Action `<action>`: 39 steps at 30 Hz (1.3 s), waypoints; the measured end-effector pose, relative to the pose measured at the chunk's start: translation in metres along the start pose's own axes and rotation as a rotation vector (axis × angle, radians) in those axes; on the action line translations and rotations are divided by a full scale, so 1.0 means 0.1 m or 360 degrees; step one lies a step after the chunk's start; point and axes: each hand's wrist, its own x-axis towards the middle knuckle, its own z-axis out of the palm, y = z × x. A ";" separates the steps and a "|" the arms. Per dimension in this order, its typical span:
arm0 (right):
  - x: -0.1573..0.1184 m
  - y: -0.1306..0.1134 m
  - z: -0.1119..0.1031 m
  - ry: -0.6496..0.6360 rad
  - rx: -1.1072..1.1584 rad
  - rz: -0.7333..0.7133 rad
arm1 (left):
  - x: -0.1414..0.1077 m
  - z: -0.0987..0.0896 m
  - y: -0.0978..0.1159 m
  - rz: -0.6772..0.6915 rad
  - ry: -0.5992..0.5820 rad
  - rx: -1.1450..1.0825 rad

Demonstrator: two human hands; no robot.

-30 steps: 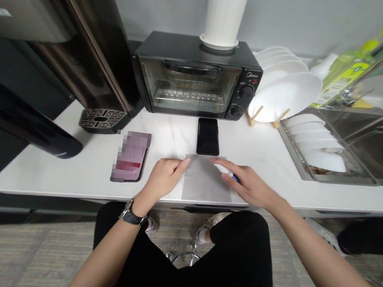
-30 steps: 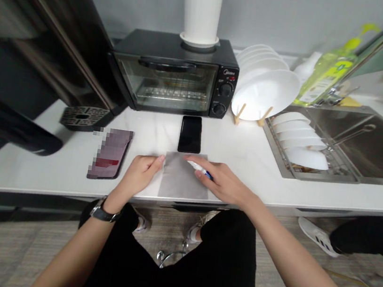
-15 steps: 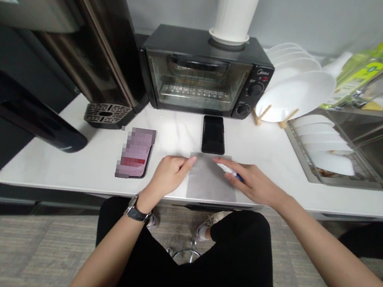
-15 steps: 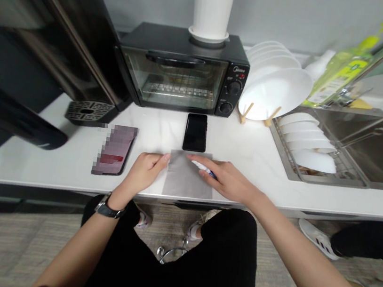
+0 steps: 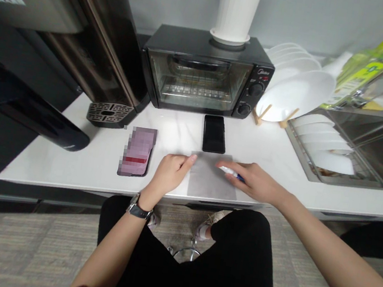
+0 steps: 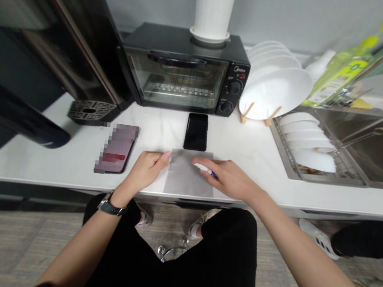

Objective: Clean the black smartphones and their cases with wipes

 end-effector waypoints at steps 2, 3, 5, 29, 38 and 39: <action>-0.01 0.02 0.02 -0.0008 -0.0028 0.0003 | -0.01 -0.01 0.00 0.0006 -0.0005 -0.0046; -0.03 0.04 0.03 -0.0005 -0.0022 0.0012 | -0.02 -0.02 0.00 0.0021 -0.0002 -0.0085; -0.09 0.05 0.04 0.0024 0.0022 0.0041 | -0.03 -0.04 -0.01 0.0059 0.0014 -0.0172; -0.61 0.08 0.25 0.0729 0.0305 0.0028 | -0.10 0.28 0.88 0.0588 -0.0334 0.0014; -0.04 1.25 -0.14 0.1307 0.0689 0.0371 | -0.23 0.11 0.14 0.0485 -0.0120 0.0536; 0.02 1.36 -0.13 0.1336 0.0706 0.0412 | -0.24 0.12 0.11 0.0494 -0.0128 0.0556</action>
